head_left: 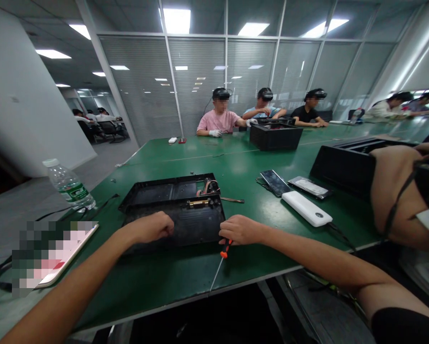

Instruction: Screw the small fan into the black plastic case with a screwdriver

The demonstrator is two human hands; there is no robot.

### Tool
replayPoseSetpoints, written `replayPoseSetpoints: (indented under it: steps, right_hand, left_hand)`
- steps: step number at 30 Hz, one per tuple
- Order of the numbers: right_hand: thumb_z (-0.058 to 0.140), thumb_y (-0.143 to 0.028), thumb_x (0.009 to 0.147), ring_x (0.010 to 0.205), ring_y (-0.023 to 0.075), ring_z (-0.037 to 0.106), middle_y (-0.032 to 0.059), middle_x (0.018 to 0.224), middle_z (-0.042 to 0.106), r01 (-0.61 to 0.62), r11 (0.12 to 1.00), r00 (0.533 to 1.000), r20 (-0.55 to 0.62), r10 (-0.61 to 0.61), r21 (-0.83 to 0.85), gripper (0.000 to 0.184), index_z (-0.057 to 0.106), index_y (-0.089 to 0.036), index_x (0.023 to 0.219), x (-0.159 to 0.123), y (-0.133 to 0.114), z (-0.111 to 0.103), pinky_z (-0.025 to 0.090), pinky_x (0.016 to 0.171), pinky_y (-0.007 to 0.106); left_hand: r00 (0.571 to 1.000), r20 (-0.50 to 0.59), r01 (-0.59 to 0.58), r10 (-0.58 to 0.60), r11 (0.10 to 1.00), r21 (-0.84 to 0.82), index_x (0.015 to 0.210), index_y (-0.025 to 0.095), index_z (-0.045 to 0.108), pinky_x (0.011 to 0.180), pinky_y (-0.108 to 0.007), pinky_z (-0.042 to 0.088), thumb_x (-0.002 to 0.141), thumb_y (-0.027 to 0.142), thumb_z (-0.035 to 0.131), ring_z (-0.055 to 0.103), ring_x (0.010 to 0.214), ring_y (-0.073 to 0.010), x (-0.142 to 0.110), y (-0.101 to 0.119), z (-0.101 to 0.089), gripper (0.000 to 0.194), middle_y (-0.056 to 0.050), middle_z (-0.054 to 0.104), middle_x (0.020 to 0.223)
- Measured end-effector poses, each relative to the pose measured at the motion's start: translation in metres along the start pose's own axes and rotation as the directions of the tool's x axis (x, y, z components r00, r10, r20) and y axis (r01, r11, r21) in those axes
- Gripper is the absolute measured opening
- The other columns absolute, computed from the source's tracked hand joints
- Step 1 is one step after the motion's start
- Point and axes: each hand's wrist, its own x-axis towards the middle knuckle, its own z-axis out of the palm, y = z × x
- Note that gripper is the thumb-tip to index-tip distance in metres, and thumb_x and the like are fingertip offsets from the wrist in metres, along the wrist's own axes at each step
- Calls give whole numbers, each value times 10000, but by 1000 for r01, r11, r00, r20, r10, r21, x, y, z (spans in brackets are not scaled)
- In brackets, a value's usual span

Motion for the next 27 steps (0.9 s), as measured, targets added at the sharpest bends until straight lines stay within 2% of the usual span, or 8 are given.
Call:
replayPoseSetpoints:
  steps: [3,5,9,11,16,21,24,27]
  right_hand:
    - [322,-434,905,586,97,432,11,739,510,-4,999,1000,-8,4,46,338,509,-160,839,5,-10,0,209,498,259]
    - [336,-445,896,592,99,440,9,743,518,-14,997,1000,-13,15,73,330,509,-167,855,7,-13,0,206,496,258]
    - [342,-441,894,620,101,459,13,762,530,-19,995,999,-39,23,103,321,513,-169,905,7,-12,3,220,506,253]
    - [346,-443,892,622,99,464,15,769,532,-16,994,999,-39,20,106,322,515,-169,919,6,-10,5,219,504,252]
    - [394,-436,874,632,97,472,14,794,534,-4,994,1000,-25,6,105,295,509,-174,946,2,-5,9,213,499,246]
    - [394,-448,871,628,97,463,14,788,529,-11,995,1000,-26,14,98,303,516,-179,938,2,-5,10,214,502,241]
    - [377,-459,877,622,94,453,17,773,522,-10,995,999,-35,13,94,329,527,-170,927,3,-5,8,226,505,240]
    - [360,-461,884,622,94,450,14,768,523,-14,996,999,-41,18,86,340,529,-169,927,4,-4,7,232,506,241]
  left_hand:
    - [992,-118,-85,54,956,-279,878,160,652,700,-220,450,755,196,528,589,745,-132,23,-1,-15,178,-27,644,826]
    - [990,-130,-116,58,859,-499,890,131,642,632,-210,464,748,243,554,595,664,-119,52,-2,-16,201,-30,646,775]
    - [981,-190,-114,-44,660,-743,859,106,652,617,-227,479,653,217,641,604,647,-131,116,1,2,234,-25,650,699]
    - [968,-220,-102,-116,623,-776,836,93,663,627,-246,485,625,191,648,606,633,-137,137,4,12,233,-29,653,677]
    - [947,-302,-104,-113,781,-615,835,113,692,731,-294,480,656,188,598,605,618,-143,148,9,29,215,-19,668,652]
    - [858,-497,-318,132,895,-312,809,147,694,893,-291,403,725,182,555,606,840,-147,141,7,36,166,-36,678,866]
    - [823,-505,-390,262,906,-166,857,156,684,868,-263,407,755,164,538,594,860,-135,141,7,37,179,-43,660,914]
    - [811,-488,-402,323,914,-64,856,156,678,856,-260,400,782,166,529,588,849,-133,142,7,37,167,-49,651,918]
